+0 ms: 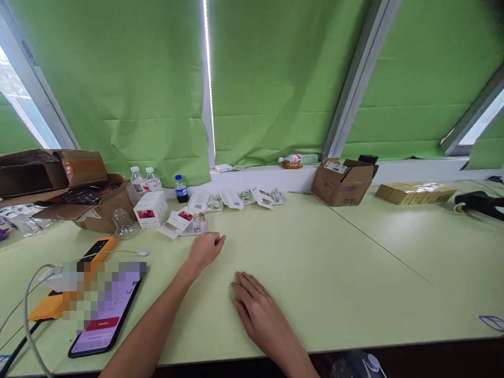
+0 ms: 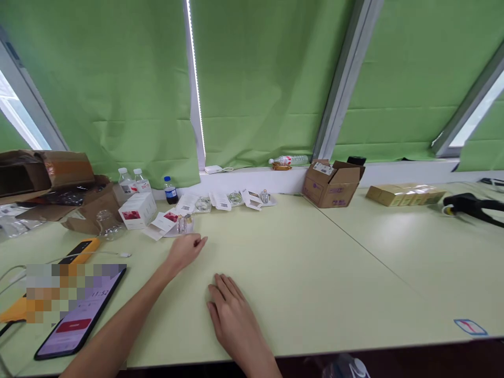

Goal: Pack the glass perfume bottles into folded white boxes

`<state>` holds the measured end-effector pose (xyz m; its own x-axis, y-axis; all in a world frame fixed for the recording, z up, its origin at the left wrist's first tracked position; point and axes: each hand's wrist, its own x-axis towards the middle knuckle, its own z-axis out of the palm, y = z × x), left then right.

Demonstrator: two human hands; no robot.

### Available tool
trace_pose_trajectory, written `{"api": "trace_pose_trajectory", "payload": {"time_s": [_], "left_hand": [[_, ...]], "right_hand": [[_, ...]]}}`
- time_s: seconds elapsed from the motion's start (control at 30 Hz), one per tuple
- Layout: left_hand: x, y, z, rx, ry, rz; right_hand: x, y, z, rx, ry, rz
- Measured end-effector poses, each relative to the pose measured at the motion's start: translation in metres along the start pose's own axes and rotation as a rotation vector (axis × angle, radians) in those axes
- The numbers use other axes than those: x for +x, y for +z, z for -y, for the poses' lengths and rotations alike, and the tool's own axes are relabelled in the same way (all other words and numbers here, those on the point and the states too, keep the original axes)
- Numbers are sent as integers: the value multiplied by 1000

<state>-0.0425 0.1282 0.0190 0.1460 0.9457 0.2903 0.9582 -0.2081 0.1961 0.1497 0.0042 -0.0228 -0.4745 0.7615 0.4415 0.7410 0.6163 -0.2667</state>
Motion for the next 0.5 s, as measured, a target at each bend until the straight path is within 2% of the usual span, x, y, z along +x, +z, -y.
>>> {"api": "trace_pose_trajectory", "payload": {"time_s": [0.07,0.17,0.3,0.5], "left_hand": [[-5,12,-4,7,5,92],[-11,19,0,3,-12,133],[-15,18,4,3,-3,142],[-18,15,-1,34,43,154]], "right_hand": [[0,0,0,6,5,0],[1,-1,0,11,11,15],[3,0,-3,15,11,55],[4,4,-8,22,25,78]]}}
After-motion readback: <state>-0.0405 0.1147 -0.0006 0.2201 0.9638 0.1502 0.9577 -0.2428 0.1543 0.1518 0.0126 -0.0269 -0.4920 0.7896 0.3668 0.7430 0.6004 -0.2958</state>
